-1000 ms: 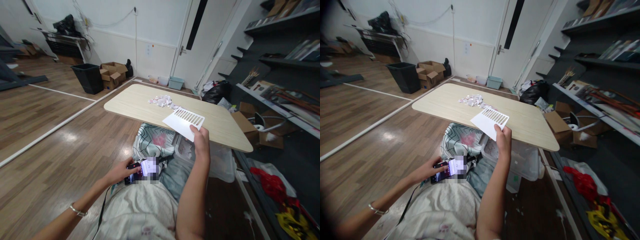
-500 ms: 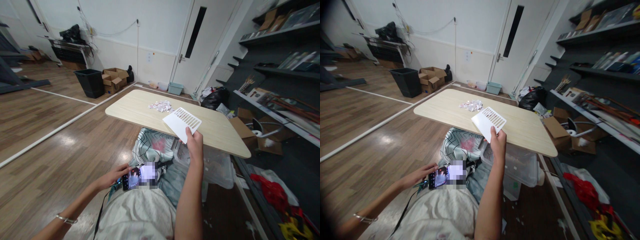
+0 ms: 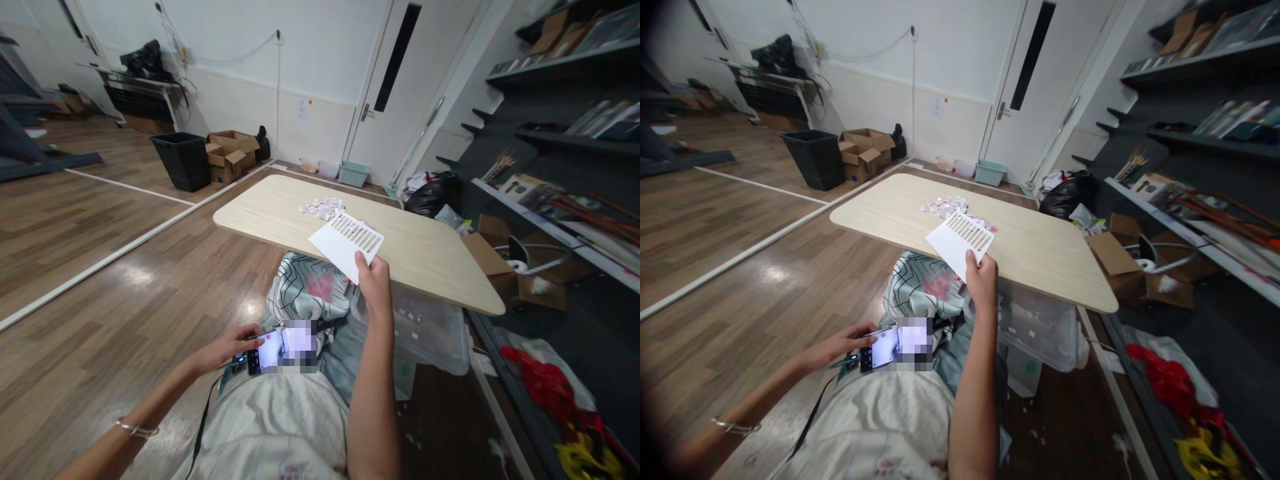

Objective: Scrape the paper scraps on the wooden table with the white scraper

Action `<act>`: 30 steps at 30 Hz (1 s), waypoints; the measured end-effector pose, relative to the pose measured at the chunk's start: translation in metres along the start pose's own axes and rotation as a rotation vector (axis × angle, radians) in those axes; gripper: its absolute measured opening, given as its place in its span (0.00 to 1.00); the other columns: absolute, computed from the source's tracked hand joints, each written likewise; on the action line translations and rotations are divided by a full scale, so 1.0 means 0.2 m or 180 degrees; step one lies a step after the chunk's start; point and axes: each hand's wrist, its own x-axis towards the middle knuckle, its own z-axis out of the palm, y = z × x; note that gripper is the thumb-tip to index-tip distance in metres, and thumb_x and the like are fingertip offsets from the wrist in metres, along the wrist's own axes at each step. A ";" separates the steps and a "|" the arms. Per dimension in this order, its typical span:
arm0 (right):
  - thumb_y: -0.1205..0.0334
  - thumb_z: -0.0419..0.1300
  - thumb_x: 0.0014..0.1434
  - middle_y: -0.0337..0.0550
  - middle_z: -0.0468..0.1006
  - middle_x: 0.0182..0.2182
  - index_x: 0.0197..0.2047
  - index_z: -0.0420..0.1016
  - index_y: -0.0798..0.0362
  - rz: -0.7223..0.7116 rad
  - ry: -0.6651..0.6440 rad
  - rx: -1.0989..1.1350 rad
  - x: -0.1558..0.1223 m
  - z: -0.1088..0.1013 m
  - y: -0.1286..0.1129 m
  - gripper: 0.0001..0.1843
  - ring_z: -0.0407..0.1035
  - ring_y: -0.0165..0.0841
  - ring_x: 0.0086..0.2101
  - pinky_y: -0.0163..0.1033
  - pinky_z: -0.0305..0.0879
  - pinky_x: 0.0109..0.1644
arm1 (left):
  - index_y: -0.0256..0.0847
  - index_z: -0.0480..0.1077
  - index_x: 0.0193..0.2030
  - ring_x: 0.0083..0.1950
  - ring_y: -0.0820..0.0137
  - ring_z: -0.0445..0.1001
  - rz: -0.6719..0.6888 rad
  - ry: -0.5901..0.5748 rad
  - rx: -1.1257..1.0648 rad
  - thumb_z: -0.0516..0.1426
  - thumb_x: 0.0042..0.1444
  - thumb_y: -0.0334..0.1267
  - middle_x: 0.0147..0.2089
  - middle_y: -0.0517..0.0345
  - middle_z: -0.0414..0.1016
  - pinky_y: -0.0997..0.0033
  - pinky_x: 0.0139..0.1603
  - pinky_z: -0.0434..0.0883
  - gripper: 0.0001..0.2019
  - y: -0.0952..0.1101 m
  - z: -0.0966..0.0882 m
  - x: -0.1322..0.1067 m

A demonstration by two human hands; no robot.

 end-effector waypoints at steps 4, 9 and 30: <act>0.34 0.69 0.53 0.46 0.82 0.24 0.34 0.81 0.50 0.0045 0.0078 -0.0095 0.00 -0.08 -0.02 0.25 0.73 0.39 0.20 0.41 0.67 0.23 | 0.42 0.80 0.53 0.61 0.49 0.79 0.0022 -0.0036 -0.0023 0.64 0.60 0.85 0.55 0.48 0.84 0.54 0.66 0.75 0.43 -0.01 0.00 0.01; 0.34 0.70 0.53 0.44 0.79 0.21 0.31 0.80 0.49 0.0053 0.0211 -0.0232 -0.02 -0.21 -0.05 0.25 0.69 0.37 0.19 0.41 0.63 0.22 | 0.42 0.79 0.50 0.60 0.49 0.78 0.0031 0.0039 0.0148 0.63 0.60 0.86 0.54 0.48 0.83 0.56 0.64 0.75 0.43 0.01 0.01 0.01; 0.34 0.76 0.49 0.44 0.80 0.29 0.45 0.84 0.51 0.0253 0.0391 -0.0009 -0.08 -0.37 -0.12 0.31 0.75 0.43 0.31 0.45 0.75 0.30 | 0.45 0.73 0.41 0.48 0.57 0.73 0.0028 -0.0018 0.0238 0.55 0.60 0.92 0.44 0.55 0.75 0.60 0.51 0.75 0.45 0.10 -0.01 0.00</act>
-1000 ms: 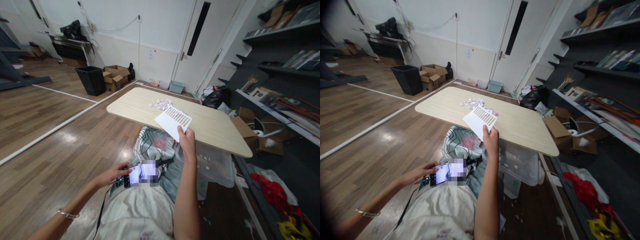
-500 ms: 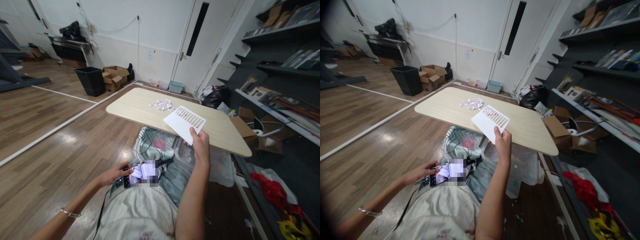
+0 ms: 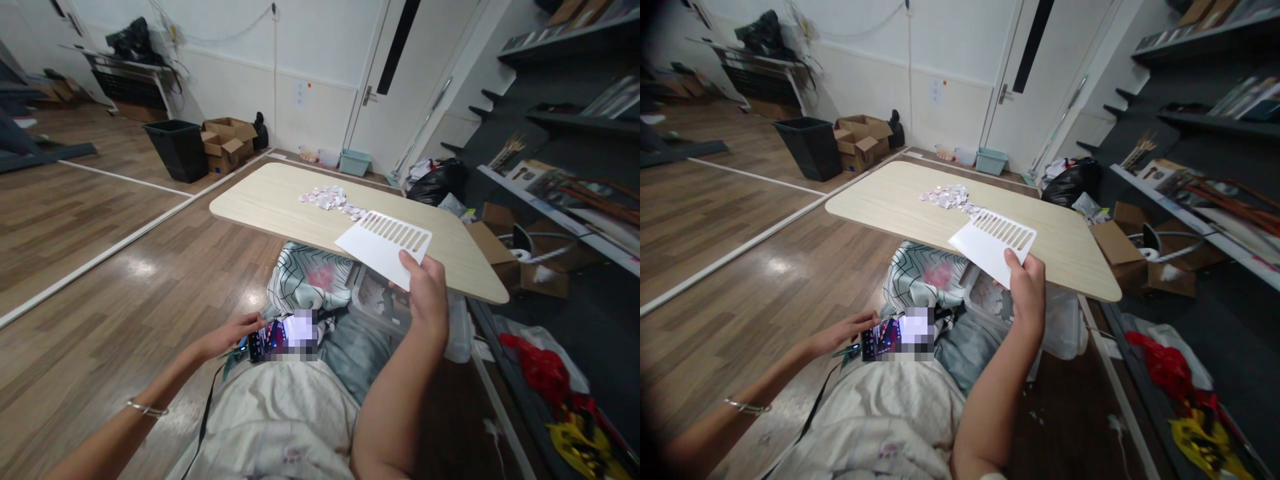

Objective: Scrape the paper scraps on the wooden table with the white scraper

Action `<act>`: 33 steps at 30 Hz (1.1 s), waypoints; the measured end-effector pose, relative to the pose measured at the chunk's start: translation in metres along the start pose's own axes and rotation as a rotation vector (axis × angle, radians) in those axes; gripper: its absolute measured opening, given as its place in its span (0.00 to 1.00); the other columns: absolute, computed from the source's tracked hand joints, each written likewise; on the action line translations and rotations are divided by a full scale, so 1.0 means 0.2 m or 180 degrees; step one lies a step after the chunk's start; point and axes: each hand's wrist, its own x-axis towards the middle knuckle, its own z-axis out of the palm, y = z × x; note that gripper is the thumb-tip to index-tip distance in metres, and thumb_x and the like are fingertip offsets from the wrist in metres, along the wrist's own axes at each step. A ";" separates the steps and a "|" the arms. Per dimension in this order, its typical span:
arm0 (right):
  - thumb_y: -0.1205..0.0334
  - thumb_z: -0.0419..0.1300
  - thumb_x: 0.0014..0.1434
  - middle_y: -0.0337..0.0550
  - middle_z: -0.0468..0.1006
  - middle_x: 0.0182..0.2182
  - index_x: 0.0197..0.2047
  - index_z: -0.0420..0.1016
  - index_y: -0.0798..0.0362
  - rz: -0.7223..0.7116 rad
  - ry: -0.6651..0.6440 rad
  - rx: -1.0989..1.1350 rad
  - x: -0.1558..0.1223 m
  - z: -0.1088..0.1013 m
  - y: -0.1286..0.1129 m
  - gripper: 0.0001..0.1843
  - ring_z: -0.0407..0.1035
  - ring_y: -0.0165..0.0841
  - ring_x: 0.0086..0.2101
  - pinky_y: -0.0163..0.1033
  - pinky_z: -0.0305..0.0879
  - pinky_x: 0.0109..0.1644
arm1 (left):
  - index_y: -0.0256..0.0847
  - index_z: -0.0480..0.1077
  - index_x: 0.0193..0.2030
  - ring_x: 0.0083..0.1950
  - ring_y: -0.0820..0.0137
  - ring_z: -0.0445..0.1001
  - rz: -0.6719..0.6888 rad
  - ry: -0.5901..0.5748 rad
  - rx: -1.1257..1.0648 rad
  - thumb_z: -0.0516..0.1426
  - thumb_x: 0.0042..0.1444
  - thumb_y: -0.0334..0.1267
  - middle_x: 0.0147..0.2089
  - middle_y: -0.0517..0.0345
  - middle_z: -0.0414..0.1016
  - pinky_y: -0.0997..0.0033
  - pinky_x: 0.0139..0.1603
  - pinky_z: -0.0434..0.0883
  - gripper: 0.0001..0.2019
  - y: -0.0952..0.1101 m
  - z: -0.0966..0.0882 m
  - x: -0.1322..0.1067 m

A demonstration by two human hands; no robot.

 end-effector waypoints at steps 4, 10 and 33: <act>0.35 0.74 0.50 0.43 0.79 0.28 0.44 0.84 0.50 -0.0082 0.0087 -0.0010 0.00 0.02 0.00 0.30 0.76 0.44 0.32 0.46 0.76 0.31 | 0.45 0.73 0.40 0.49 0.57 0.74 -0.0022 0.0009 0.0060 0.58 0.60 0.91 0.43 0.55 0.76 0.59 0.56 0.77 0.44 -0.02 0.00 0.01; 0.36 0.72 0.49 0.44 0.79 0.28 0.42 0.82 0.50 -0.0081 0.0175 -0.0042 0.00 0.05 0.00 0.27 0.76 0.44 0.31 0.46 0.76 0.29 | 0.44 0.75 0.42 0.50 0.55 0.74 -0.0063 -0.0013 0.0083 0.64 0.60 0.84 0.43 0.53 0.78 0.58 0.54 0.76 0.39 -0.03 -0.02 0.03; 0.37 0.71 0.56 0.47 0.85 0.29 0.43 0.87 0.52 -0.0234 0.0124 -0.0124 0.04 0.05 0.04 0.26 0.79 0.46 0.30 0.45 0.77 0.27 | 0.45 0.71 0.41 0.44 0.56 0.75 -0.0275 0.0122 0.0760 0.65 0.53 0.79 0.39 0.57 0.76 0.60 0.44 0.68 0.35 -0.08 0.01 0.15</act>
